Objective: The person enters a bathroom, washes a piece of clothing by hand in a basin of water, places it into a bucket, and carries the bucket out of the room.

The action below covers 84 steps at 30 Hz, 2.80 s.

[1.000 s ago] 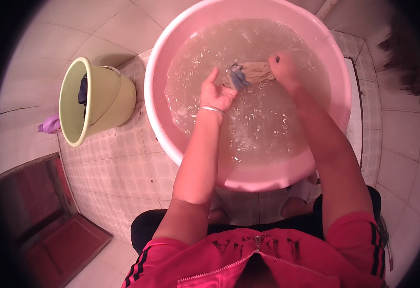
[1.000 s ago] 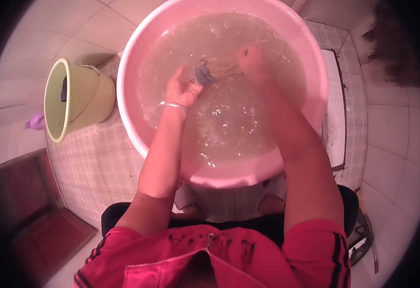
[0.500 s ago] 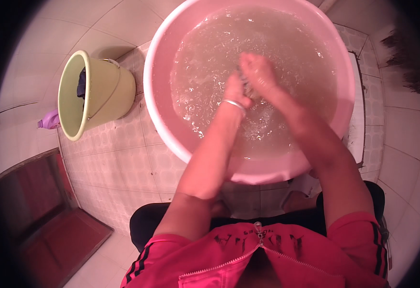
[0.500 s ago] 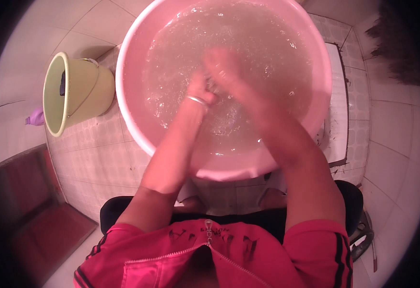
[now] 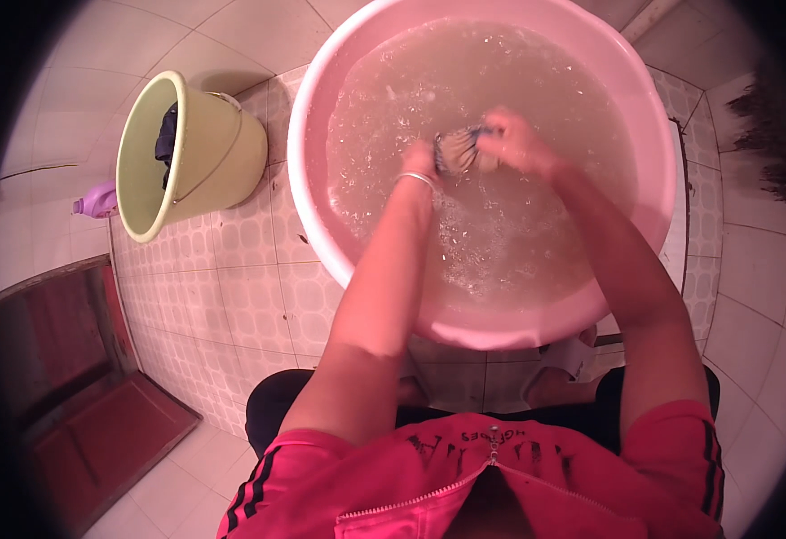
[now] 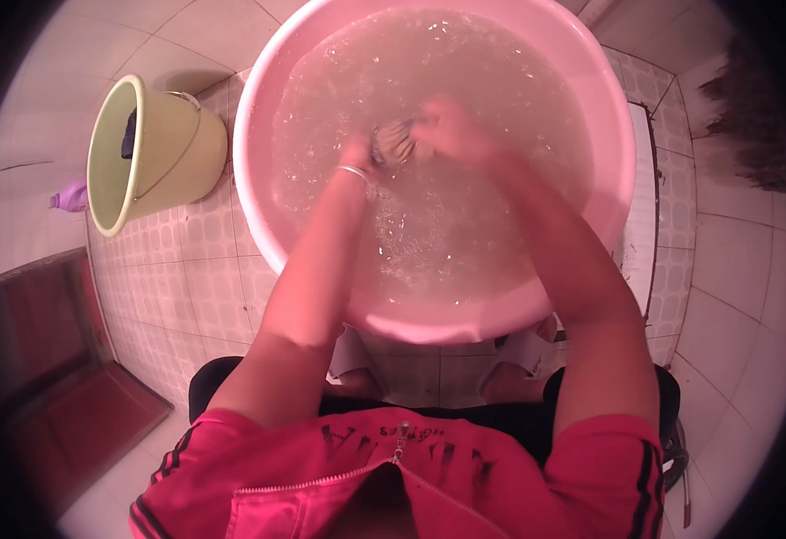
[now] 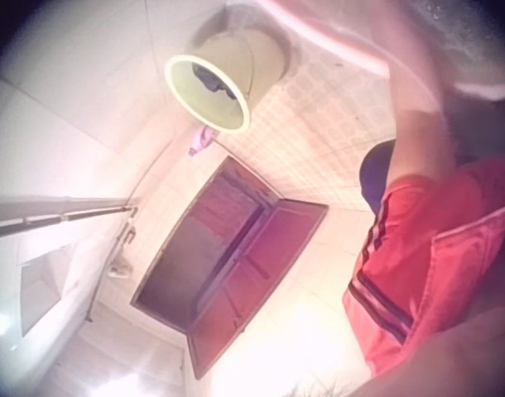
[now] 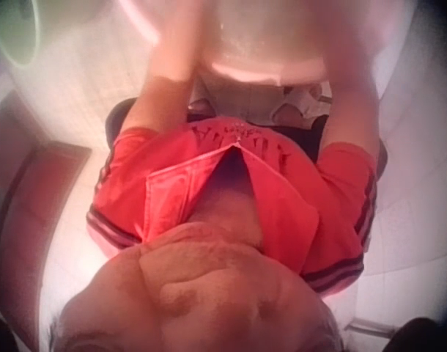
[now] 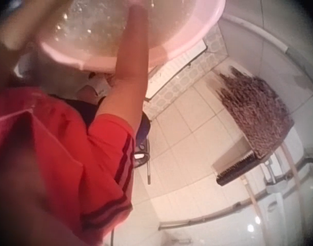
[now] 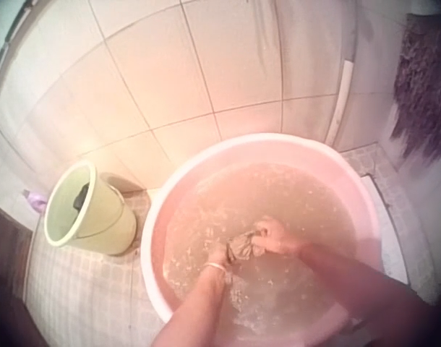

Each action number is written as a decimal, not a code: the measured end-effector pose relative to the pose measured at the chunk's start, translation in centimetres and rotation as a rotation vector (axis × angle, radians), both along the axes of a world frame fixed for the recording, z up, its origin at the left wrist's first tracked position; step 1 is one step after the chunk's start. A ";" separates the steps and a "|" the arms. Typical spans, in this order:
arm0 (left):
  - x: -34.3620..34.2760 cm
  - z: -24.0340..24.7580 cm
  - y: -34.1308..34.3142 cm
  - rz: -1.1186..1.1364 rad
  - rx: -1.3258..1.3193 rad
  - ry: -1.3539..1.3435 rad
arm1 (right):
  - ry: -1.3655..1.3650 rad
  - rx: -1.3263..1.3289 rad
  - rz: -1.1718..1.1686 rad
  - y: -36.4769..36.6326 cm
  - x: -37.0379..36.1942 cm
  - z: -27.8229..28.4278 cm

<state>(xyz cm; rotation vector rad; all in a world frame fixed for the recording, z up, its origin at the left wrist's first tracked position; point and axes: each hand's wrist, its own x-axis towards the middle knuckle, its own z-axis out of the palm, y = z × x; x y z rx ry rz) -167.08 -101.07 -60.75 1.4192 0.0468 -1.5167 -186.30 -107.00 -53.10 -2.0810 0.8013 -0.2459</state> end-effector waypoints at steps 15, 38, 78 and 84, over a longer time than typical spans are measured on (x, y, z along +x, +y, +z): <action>-10.3 6.8 0.8 0.101 -0.307 0.556 | 0.197 -0.107 -0.422 1.6 1.0 3.5; -8.1 8.0 1.7 0.263 -0.323 0.407 | 0.119 -0.183 -0.413 5.6 4.0 5.1; -4.9 8.1 -0.6 -0.102 -0.518 0.469 | -0.616 0.860 -0.469 0.0 -1.2 -0.8; -5.6 7.2 -0.9 -0.234 -0.433 0.015 | -0.578 0.907 -0.507 0.7 -0.9 -1.0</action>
